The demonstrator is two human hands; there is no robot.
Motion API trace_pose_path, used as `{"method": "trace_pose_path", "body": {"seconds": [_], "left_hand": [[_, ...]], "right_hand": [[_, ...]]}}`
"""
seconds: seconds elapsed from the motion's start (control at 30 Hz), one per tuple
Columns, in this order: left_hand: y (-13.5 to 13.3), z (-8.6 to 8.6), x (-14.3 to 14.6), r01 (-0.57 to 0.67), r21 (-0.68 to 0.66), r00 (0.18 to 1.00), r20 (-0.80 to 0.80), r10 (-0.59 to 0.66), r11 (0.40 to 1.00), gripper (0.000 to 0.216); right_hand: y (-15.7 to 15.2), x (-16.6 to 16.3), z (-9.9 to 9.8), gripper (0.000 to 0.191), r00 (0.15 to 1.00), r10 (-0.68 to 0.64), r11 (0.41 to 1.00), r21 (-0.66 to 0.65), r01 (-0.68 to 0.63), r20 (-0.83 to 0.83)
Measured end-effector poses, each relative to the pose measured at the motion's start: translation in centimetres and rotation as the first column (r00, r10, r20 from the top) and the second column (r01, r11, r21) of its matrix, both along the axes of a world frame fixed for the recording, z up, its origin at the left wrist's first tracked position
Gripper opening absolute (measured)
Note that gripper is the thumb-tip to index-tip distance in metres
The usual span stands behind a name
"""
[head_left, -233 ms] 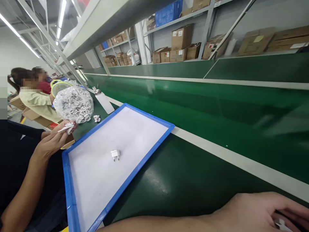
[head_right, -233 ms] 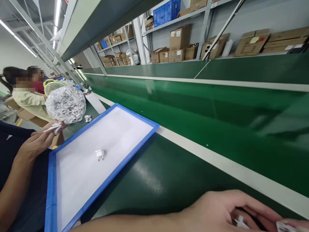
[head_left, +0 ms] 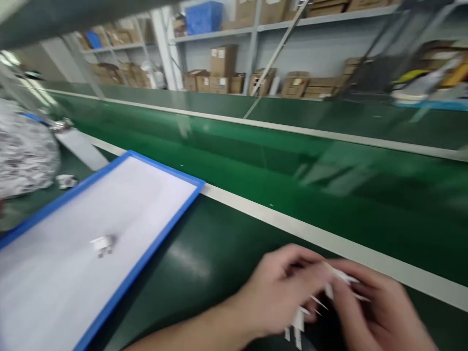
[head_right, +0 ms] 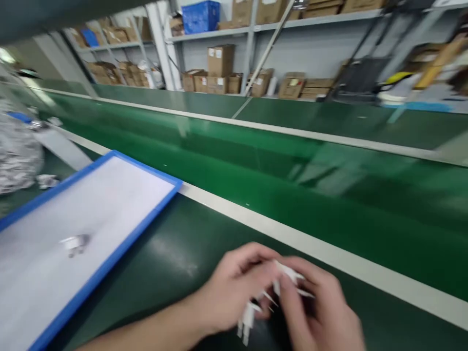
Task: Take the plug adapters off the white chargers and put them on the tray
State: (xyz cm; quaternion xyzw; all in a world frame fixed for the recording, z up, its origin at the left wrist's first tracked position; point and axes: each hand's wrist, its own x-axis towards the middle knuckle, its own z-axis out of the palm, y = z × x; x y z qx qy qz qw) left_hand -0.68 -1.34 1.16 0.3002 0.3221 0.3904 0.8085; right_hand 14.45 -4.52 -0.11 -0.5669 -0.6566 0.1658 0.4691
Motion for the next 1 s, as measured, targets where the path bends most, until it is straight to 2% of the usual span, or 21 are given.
{"method": "trace_pose_path", "body": {"seconds": [0.07, 0.2, 0.3, 0.4, 0.5, 0.63, 0.7, 0.73, 0.83, 0.93, 1.0], "left_hand": [[-0.5, 0.5, -0.4, -0.018, 0.008, 1.000, 0.013, 0.018, 1.000, 0.054], [-0.8, 0.7, -0.8, -0.034, -0.011, 0.999, -0.010, 0.034, 0.999, 0.042], [-1.1, 0.6, -0.8, -0.016, -0.010, 1.000, -0.016, 0.016, 1.000, 0.038], [-1.3, 0.5, -0.9, -0.032, -0.011, 0.999, -0.014, 0.032, 0.999, 0.038], [-1.6, 0.4, -0.9, -0.019, 0.008, 0.998, -0.062, 0.020, 1.000, 0.038], [-1.8, 0.3, -0.8, 0.042, 0.087, 0.988, -0.154, -0.028, 0.995, 0.040], [-1.7, 0.4, -0.8, 0.056, 0.071, 0.990, -0.137, -0.046, 0.996, 0.042], [-1.6, 0.4, -0.8, 0.056, 0.043, 0.993, -0.107, -0.051, 0.997, 0.043], [-0.9, 0.6, -1.0, 0.006, -0.074, 1.000, 0.019, -0.004, 0.997, 0.043], [-0.1, 0.8, -1.3, -0.084, -0.169, 0.987, 0.121, 0.105, 0.982, 0.038], [0.3, 0.9, -1.5, -0.108, -0.211, 0.973, 0.178, 0.146, 0.972, 0.036]], "right_hand": [[-0.8, -0.3, 0.8, 0.023, 0.998, 0.059, 0.998, -0.020, -0.059, 0.014], [-1.5, -1.7, 1.4, 0.029, 0.970, 0.214, 0.971, -0.080, -0.224, -0.112], [-1.7, -1.9, 1.4, 0.031, 0.952, 0.237, 0.959, -0.112, -0.262, -0.195], [-1.8, -1.6, 1.3, 0.024, 0.936, 0.266, 0.946, -0.121, -0.299, -0.232], [-1.6, -1.5, 1.3, 0.019, 0.940, 0.221, 0.958, -0.124, -0.259, -0.258], [-0.9, -1.7, 1.4, 0.017, 0.931, 0.047, 0.969, -0.211, -0.131, -0.362], [-0.2, -1.7, 1.6, 0.025, 0.861, -0.034, 0.946, -0.295, -0.136, -0.508], [0.1, -1.6, 1.7, 0.029, 0.800, -0.073, 0.931, -0.329, -0.160, -0.595], [1.2, -1.2, 2.3, 0.032, 0.557, -0.137, 0.893, -0.346, -0.288, -0.819], [1.7, -1.0, 3.0, 0.035, 0.386, -0.156, 0.837, -0.329, -0.438, -0.909], [1.6, -1.0, 3.3, 0.038, 0.344, -0.186, 0.784, -0.351, -0.513, -0.920]]}}
